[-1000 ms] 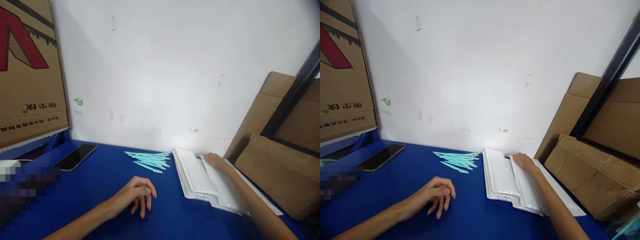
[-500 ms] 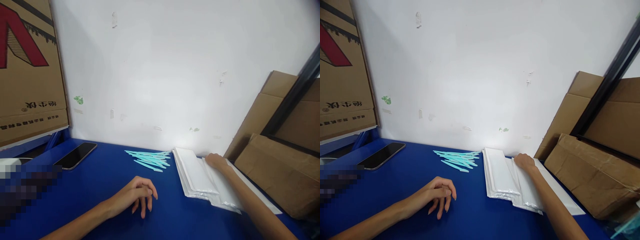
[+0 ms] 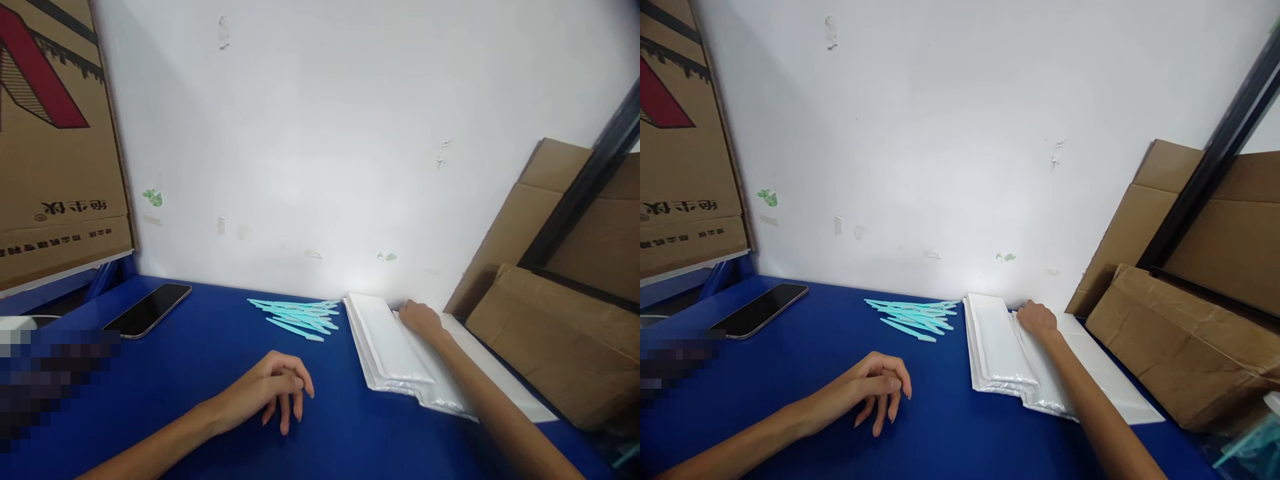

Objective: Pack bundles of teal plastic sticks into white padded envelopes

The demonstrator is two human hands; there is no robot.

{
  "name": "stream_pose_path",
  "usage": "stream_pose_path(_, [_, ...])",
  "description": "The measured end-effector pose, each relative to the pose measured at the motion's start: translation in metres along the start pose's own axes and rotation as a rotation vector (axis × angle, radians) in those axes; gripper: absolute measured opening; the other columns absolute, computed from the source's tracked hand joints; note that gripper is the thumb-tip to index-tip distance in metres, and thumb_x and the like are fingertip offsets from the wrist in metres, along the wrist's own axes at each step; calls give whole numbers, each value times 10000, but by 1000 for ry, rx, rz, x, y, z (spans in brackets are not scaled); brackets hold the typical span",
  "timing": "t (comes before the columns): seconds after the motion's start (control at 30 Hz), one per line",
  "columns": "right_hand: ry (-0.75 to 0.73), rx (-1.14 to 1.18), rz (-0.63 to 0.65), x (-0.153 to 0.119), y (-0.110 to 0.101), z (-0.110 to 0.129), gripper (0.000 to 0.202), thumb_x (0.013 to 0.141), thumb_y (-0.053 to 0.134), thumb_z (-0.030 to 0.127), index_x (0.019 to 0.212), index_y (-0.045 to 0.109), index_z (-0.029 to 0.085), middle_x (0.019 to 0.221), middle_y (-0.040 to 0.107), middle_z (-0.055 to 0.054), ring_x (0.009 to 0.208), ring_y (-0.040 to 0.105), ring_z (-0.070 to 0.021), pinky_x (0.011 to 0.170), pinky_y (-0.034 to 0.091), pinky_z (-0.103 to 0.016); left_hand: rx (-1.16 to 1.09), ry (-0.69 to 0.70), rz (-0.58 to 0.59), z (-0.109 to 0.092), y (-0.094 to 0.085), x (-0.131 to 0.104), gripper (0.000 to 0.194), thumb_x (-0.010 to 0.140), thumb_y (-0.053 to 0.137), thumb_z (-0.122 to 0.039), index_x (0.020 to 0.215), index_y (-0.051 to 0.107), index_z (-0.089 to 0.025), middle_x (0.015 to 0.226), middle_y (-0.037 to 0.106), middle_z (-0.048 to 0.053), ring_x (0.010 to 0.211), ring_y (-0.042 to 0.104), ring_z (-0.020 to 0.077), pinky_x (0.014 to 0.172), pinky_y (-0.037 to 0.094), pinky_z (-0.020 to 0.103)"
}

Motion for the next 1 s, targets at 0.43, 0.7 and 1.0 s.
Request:
stream_pose_path(0.43, [57,15,-51,-18,-18,-11,355,949,586,360,1252,569,177,1254,595,-92,1058,619,-224,889,535,-441,27,-8,1,2,1,1,228,885,543,-319,880,684,-140,689,704,38,477,651,118,347,306,141])
stream_pose_path(0.7, [24,54,84,-36,4,-22,413,951,569,418,1283,548,172,1240,604,-98,1057,623,-232,902,525,-457,35,-18,-1,5,0,1,229,886,550,-330,886,679,-141,687,703,36,478,649,114,342,298,140])
stream_pose_path(1.0, [-22,49,148,-30,7,-5,364,946,591,362,1256,567,173,1259,594,-94,1065,618,-228,896,532,-447,51,-30,2,2,1,0,242,883,552,-349,895,672,-139,693,701,33,483,648,115,350,303,145])
Point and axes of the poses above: each hand's wrist, its own x-axis towards the middle knuckle, its own y-axis out of the palm, z = x × y, the point moved 8 cm from there along x, towards the middle knuckle
